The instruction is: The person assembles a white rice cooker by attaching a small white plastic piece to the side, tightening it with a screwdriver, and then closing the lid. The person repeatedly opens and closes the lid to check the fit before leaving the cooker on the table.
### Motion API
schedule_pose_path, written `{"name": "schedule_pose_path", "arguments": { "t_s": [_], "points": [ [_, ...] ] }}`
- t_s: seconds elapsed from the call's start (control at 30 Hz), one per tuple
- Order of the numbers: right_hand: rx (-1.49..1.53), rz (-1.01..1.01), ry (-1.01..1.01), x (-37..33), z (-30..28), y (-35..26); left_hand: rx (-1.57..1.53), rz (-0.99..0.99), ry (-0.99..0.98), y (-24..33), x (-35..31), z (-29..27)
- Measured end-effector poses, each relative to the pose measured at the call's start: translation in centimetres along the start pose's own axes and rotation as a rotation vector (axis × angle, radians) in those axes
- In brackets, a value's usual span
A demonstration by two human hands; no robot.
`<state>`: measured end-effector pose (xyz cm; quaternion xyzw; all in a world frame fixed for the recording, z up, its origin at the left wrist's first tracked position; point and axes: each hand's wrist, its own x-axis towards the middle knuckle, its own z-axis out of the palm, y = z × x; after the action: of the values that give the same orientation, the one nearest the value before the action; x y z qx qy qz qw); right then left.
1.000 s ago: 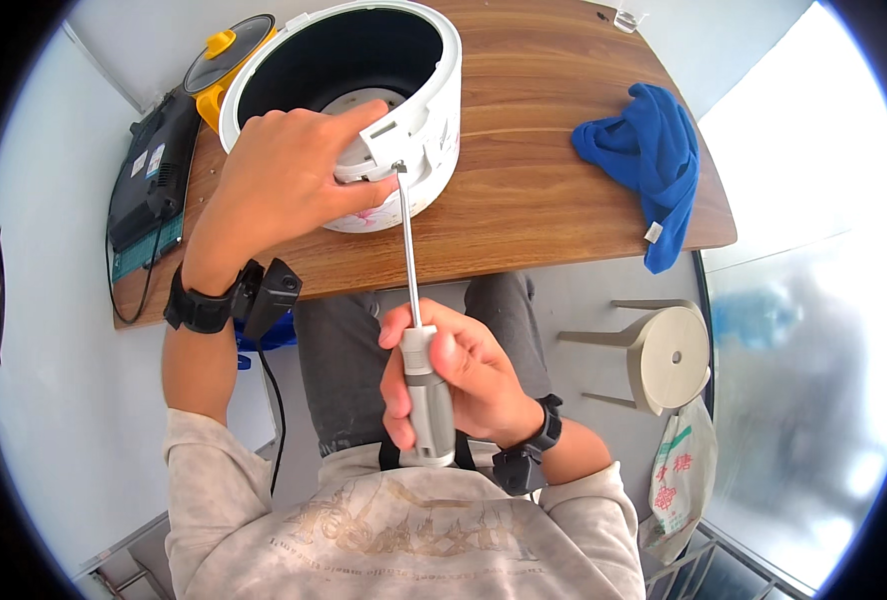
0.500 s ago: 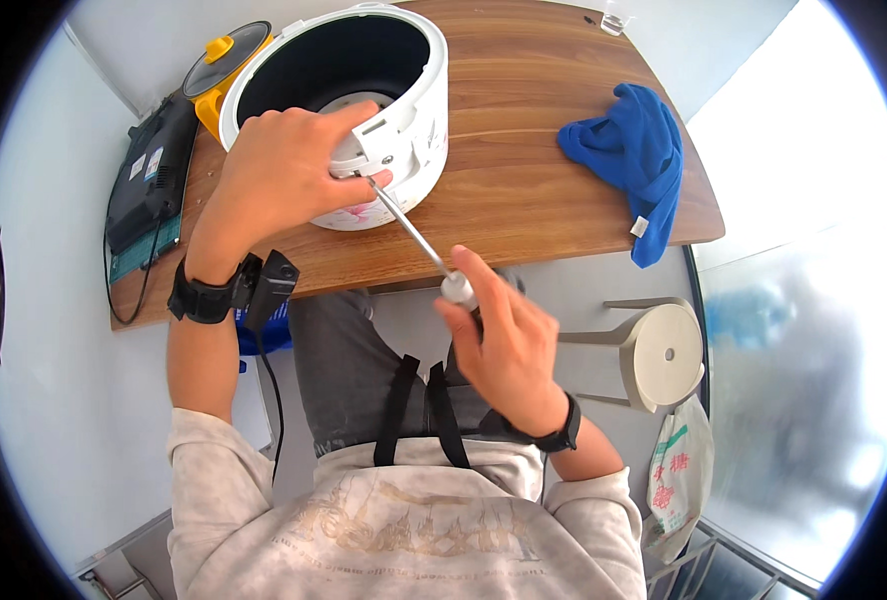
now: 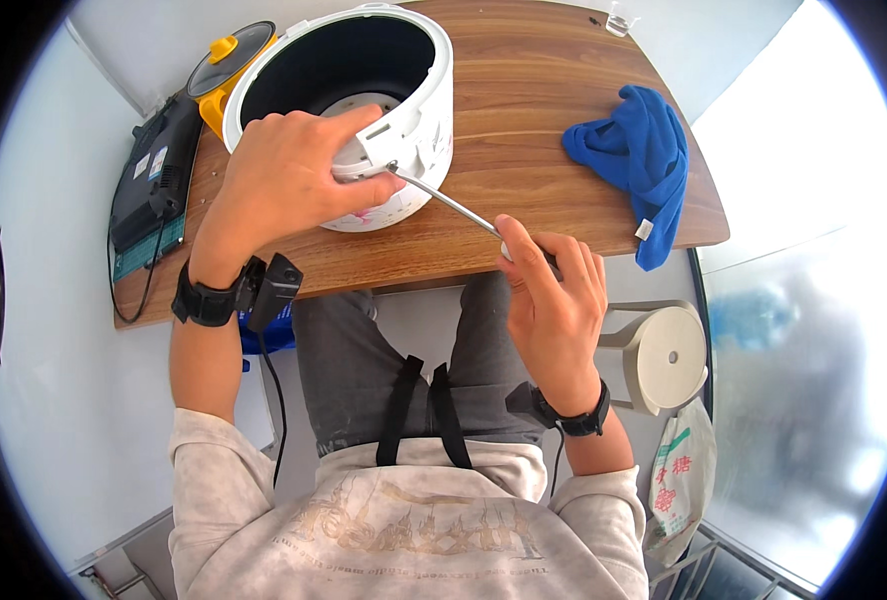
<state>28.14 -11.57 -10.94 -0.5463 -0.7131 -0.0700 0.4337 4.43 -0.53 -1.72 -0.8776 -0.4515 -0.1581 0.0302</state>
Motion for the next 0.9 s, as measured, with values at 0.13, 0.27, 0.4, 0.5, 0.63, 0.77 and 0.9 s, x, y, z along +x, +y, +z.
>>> {"name": "schedule_pose_path", "arguments": {
  "t_s": [0.13,0.27,0.4,0.5,0.63,0.77,0.9],
  "points": [
    [-0.054,-0.034,0.014,0.2,-0.1,0.0,-0.028,-0.011,-0.006,-0.1,0.1,0.1],
    [-0.093,-0.057,0.033,0.4,-0.2,0.2,-0.022,-0.005,0.004,-0.2,0.1,0.2],
    [-0.102,-0.056,0.024,0.3,-0.1,0.3,-0.008,-0.024,-0.001,0.0,0.2,0.0],
    [-0.165,-0.086,0.033,0.4,-0.4,0.1,-0.003,-0.023,0.014,0.0,0.1,0.1],
    [-0.288,-0.145,0.02,1.0,-1.7,-0.3,-0.011,-0.029,0.009,0.1,0.2,0.1],
    [-0.389,-0.229,-0.049,2.5,-3.4,-0.7,-0.008,-0.001,0.041,0.0,0.0,0.3],
    [-0.352,-0.216,-0.118,3.0,-4.1,-0.9,-0.009,0.006,0.035,0.0,0.1,0.3]
  ]
}}
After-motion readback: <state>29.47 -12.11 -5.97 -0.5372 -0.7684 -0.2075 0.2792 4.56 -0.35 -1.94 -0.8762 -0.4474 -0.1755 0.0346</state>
